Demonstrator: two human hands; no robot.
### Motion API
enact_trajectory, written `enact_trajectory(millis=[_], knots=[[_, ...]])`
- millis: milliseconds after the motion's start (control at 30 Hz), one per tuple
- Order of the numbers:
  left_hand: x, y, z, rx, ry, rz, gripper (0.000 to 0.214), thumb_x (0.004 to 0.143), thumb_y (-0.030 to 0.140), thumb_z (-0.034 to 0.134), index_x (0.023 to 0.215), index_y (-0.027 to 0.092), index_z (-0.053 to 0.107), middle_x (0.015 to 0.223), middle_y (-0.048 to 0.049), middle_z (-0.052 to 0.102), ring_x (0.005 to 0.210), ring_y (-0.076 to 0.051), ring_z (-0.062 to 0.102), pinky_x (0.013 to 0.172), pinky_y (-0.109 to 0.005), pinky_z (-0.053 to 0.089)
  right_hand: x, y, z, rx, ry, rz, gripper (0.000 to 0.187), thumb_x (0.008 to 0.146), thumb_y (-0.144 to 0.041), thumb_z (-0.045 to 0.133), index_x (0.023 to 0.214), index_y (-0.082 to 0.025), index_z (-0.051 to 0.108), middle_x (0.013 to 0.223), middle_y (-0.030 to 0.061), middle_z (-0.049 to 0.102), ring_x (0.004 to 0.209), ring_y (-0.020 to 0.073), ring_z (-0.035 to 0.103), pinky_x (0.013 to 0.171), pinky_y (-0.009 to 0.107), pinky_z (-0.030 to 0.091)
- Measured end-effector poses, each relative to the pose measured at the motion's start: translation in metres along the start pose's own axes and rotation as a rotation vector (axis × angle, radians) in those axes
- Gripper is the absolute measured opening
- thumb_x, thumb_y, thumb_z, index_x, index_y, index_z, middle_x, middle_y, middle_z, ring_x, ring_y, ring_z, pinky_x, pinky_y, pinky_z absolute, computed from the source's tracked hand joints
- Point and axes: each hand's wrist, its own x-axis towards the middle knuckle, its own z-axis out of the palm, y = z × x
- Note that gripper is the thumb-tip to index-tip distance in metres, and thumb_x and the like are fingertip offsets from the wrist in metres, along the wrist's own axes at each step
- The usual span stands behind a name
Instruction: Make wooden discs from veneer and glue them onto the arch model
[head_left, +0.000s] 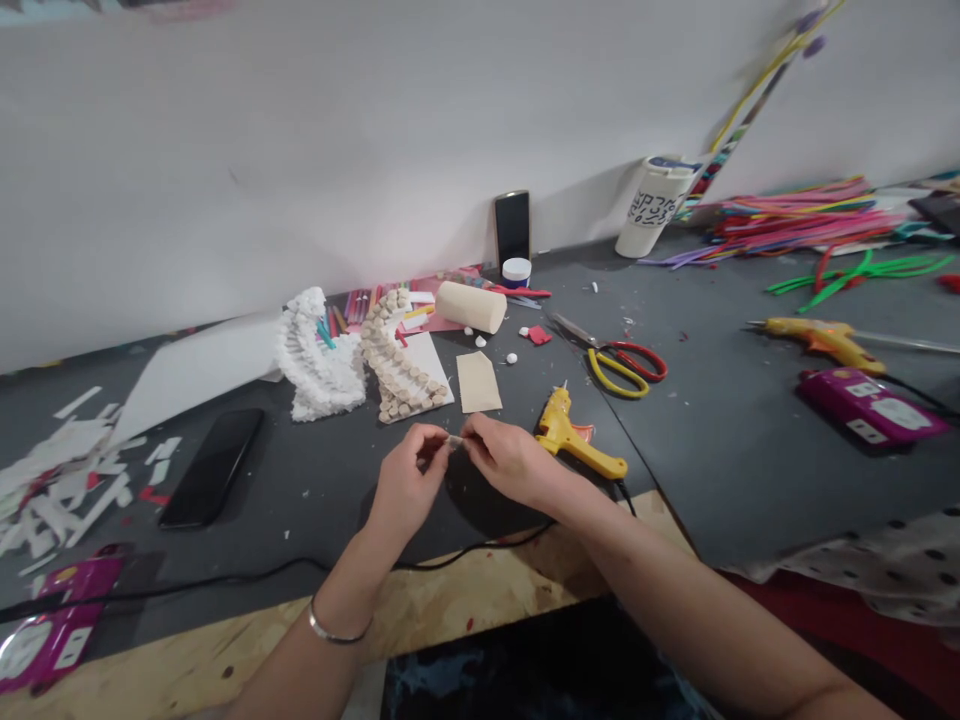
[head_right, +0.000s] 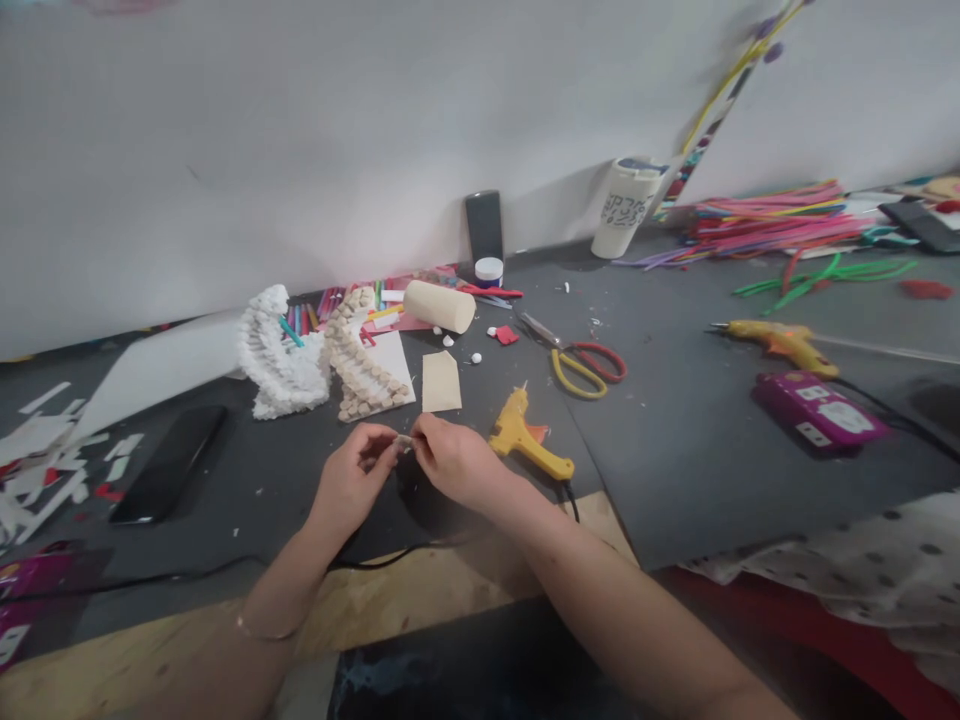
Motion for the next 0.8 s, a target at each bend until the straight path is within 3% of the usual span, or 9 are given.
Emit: enact_trajectory(millis=[167, 467, 800], knots=[[-0.002, 0.000, 0.000, -0.044, 0.012, 0.003, 0.017, 0.088, 0.036, 0.059, 0.092, 0.020, 0.061, 0.086, -0.0024, 0.068, 0.075, -0.014, 0.066, 0.069, -0.024, 0.053, -0.001, -0.005, -0.005, -0.004, 0.005, 0.046, 0.013, 0.093, -0.027, 0.051, 0.097, -0.019, 0.061, 0.082, 0.0045, 0.069, 0.067, 0.0154, 0.060, 0.061, 0.024, 0.038], [-0.003, 0.004, 0.003, -0.160, 0.000, -0.061, 0.019, 0.085, 0.035, 0.060, 0.095, 0.019, 0.064, 0.090, -0.0034, 0.070, 0.082, -0.016, 0.068, 0.071, -0.025, 0.055, 0.001, -0.013, -0.012, -0.007, 0.029, 0.174, 0.015, 0.089, -0.035, 0.059, 0.087, -0.024, 0.069, 0.078, -0.0009, 0.072, 0.069, 0.0142, 0.063, 0.060, 0.023, 0.036], [0.004, 0.008, -0.001, -0.361, 0.028, -0.180, 0.024, 0.076, 0.038, 0.070, 0.083, 0.016, 0.068, 0.069, -0.0020, 0.072, 0.055, -0.012, 0.063, 0.058, -0.023, 0.053, -0.001, -0.015, -0.011, 0.121, 0.064, 0.142, 0.013, 0.086, -0.032, 0.060, 0.084, -0.023, 0.070, 0.075, -0.0026, 0.070, 0.063, 0.0110, 0.058, 0.059, 0.021, 0.036]])
